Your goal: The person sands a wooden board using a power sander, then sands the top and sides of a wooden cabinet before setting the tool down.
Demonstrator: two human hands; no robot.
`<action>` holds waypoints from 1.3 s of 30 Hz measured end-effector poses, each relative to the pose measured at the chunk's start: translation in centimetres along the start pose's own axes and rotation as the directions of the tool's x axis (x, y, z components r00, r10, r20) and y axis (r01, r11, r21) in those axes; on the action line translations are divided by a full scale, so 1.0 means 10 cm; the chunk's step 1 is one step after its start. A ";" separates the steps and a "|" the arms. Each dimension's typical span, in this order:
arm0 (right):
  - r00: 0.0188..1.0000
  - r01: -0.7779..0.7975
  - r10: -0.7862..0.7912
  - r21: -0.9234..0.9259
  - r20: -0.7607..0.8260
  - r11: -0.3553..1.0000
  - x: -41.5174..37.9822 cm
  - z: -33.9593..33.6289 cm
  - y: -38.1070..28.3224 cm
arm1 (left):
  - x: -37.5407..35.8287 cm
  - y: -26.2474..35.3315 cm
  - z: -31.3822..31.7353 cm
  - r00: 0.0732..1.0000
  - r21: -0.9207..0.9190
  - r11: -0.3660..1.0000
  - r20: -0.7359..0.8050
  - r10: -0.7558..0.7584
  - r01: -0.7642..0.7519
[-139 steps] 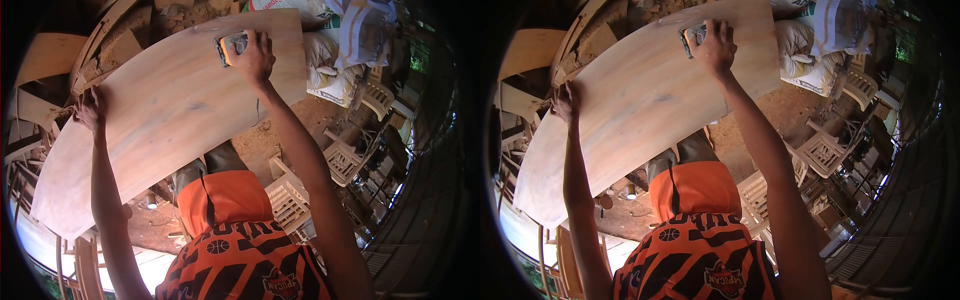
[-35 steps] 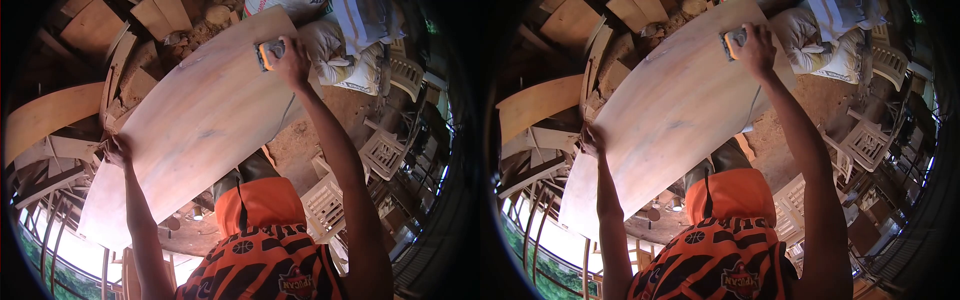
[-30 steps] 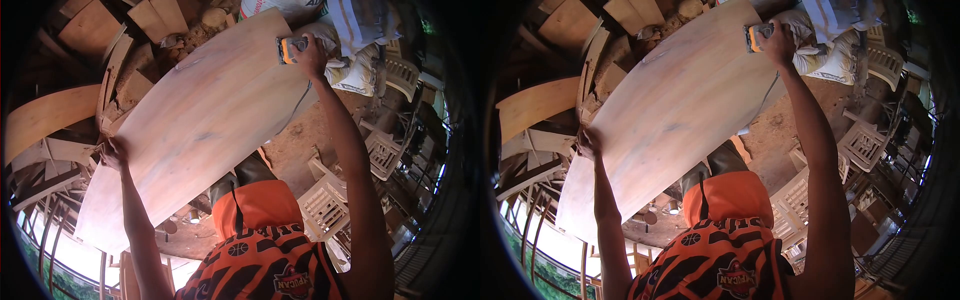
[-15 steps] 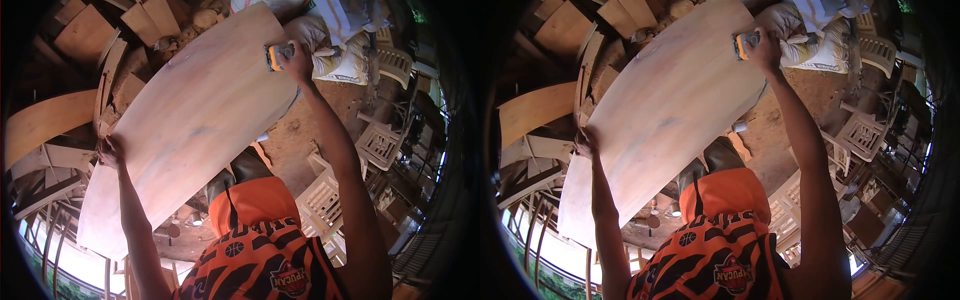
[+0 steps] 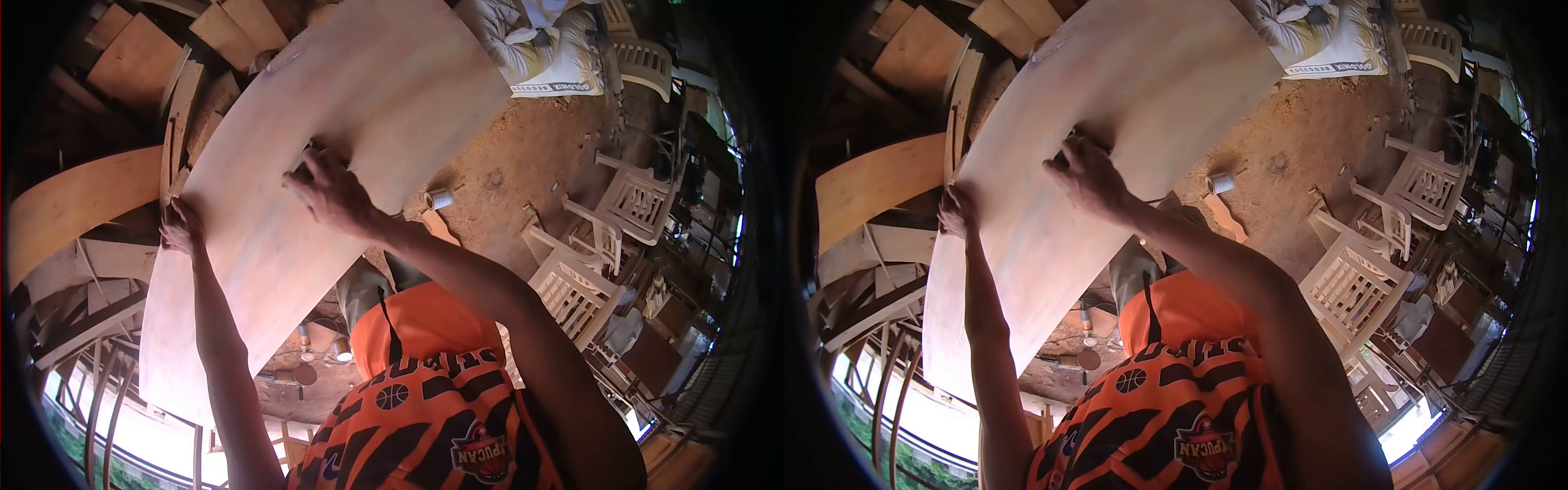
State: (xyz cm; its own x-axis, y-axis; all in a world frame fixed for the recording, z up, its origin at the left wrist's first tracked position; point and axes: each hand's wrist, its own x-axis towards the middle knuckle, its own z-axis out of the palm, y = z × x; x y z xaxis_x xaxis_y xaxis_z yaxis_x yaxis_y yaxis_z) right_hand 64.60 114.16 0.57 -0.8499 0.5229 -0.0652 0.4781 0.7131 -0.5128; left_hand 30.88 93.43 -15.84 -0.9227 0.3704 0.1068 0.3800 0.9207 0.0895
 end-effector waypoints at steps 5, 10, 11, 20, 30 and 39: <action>0.985 0.175 -0.175 -0.065 0.012 0.982 -0.45 0.51 -0.64 | -0.01 -0.01 -0.06 0.998 0.016 0.998 0.003 0.062 -0.062; 0.997 0.069 -0.068 -0.051 0.022 0.996 -0.96 0.58 -0.59 | -0.18 -0.26 -0.01 0.923 -0.054 0.924 -0.093 0.373 -0.379; 0.998 0.036 -0.032 -0.069 0.061 0.997 -1.05 0.43 -0.48 | -0.32 -0.23 -0.12 0.888 -0.155 0.878 -0.158 0.431 -0.453; 0.949 -0.308 0.298 -0.103 -0.097 0.946 -1.20 -0.67 1.22 | -2.50 -0.70 -0.59 0.980 -0.056 0.996 0.182 0.080 -0.071; 0.859 -0.491 0.430 -0.209 -0.278 0.846 -1.01 -1.74 3.47 | -3.44 -0.34 -0.76 0.724 0.042 0.913 0.595 -0.349 0.406; 0.771 -0.599 0.560 -0.043 -0.304 0.800 -1.09 -2.15 4.50 | -3.40 -0.17 -1.08 0.707 0.042 0.967 0.674 -0.214 0.253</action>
State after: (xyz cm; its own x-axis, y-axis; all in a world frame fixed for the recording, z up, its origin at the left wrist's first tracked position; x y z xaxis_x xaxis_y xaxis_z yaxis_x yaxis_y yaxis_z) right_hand 100.10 150.62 -3.37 -0.3197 0.9444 -0.0771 0.9008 0.2777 -0.3339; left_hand 62.28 77.91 -8.96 -0.7776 0.1475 -0.6112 0.1313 0.9888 0.0716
